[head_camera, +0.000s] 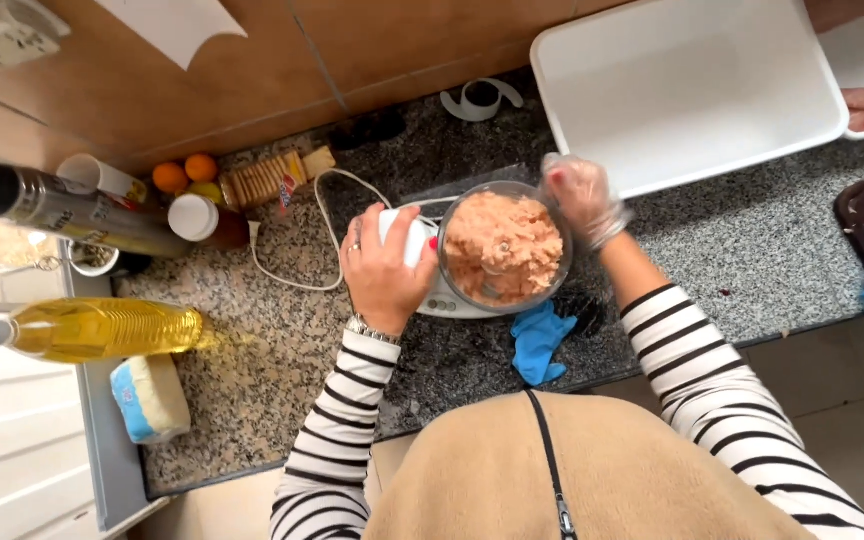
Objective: Processing raw chicken fillets into minced meat using a food processor and transferring it to a storage container.
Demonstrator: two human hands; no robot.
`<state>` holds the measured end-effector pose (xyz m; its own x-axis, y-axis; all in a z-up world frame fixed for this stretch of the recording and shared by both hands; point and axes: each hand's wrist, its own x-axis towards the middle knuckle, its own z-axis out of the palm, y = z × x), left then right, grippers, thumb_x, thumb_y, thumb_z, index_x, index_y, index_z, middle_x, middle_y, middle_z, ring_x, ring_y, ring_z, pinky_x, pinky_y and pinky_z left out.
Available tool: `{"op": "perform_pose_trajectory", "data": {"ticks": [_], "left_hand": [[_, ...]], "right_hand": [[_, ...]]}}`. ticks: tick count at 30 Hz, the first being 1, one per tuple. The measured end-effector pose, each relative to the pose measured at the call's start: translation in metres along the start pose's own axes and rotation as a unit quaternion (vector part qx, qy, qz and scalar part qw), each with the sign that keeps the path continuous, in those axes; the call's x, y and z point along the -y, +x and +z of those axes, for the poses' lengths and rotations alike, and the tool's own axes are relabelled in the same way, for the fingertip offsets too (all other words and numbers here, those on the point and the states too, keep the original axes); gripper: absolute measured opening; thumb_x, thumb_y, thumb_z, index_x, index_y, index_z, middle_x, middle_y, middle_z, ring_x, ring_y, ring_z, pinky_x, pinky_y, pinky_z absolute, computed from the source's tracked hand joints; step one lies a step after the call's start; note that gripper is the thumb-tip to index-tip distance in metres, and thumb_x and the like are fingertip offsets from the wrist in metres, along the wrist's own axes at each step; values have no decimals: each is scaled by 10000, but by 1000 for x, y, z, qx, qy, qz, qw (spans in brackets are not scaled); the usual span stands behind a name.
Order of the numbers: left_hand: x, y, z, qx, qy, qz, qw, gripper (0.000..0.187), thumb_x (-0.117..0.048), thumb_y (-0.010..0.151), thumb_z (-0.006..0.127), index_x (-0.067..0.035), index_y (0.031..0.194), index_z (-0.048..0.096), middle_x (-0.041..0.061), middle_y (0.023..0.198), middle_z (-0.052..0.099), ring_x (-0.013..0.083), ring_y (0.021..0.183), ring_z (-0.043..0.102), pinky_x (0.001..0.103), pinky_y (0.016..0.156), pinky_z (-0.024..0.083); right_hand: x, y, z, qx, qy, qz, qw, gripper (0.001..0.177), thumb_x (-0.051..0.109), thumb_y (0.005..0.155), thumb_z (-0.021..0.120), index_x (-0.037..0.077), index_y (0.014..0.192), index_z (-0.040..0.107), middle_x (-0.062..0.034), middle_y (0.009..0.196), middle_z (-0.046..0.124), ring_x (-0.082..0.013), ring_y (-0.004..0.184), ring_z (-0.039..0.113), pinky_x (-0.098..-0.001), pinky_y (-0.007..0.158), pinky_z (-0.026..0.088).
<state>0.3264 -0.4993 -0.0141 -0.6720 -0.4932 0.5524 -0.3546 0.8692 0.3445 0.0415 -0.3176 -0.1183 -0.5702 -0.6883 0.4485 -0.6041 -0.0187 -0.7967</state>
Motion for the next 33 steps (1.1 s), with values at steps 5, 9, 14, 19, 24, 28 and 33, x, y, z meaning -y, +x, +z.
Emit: {"op": "perform_pose_trajectory", "data": {"ticks": [5,9,14,19,24,28,33], "left_hand": [[4,-1,-3,2,-18,1,1000,394,-330,943,573,-194,1299,675,166,1310,613,401,1216,575,505,1078,442],[8,-5,1,8,-36,-2,999,377,-288,970,521,-185,1300,670,152,1313,616,382,1226,580,489,1085,433],[10,1,-6,-4,-39,-4,999,364,-280,970,531,-183,1286,681,138,1290,624,380,1203,584,492,1051,449],[16,-5,-5,-1,-61,-6,998,361,-270,967,531,-176,1280,684,140,1271,625,370,1185,599,496,1030,469],[13,-6,-4,-8,-42,33,999,368,-274,969,534,-172,1287,690,165,1285,618,380,1190,591,505,1055,465],[8,-6,-7,-12,-41,34,999,381,-277,960,540,-177,1295,693,156,1287,629,382,1183,591,498,1048,469],[1,-3,-12,-2,-55,27,998,401,-253,943,560,-165,1314,683,157,1276,630,370,1149,599,485,1004,479]], "right_hand": [[51,-5,-20,142,-51,229,962,399,396,969,676,60,754,705,-43,678,642,-137,576,551,-290,500,428],[41,-54,-27,152,129,244,949,228,254,904,814,48,819,767,-29,699,645,-45,603,541,-216,493,400],[99,-34,-18,36,164,298,940,262,214,876,809,26,722,712,-48,608,665,-80,467,559,-239,398,421],[93,-34,-19,15,217,313,924,200,170,858,788,27,750,699,-45,614,651,-94,454,536,-245,393,396],[61,-37,-26,29,221,263,939,164,136,898,783,11,816,717,-50,711,649,-91,597,551,-250,509,411],[109,-15,-38,40,227,275,933,136,145,875,754,34,813,708,-48,721,692,-101,611,610,-257,518,472],[96,-21,-80,4,264,212,941,210,164,952,716,44,793,648,7,710,603,-96,610,507,-275,535,401]]}}
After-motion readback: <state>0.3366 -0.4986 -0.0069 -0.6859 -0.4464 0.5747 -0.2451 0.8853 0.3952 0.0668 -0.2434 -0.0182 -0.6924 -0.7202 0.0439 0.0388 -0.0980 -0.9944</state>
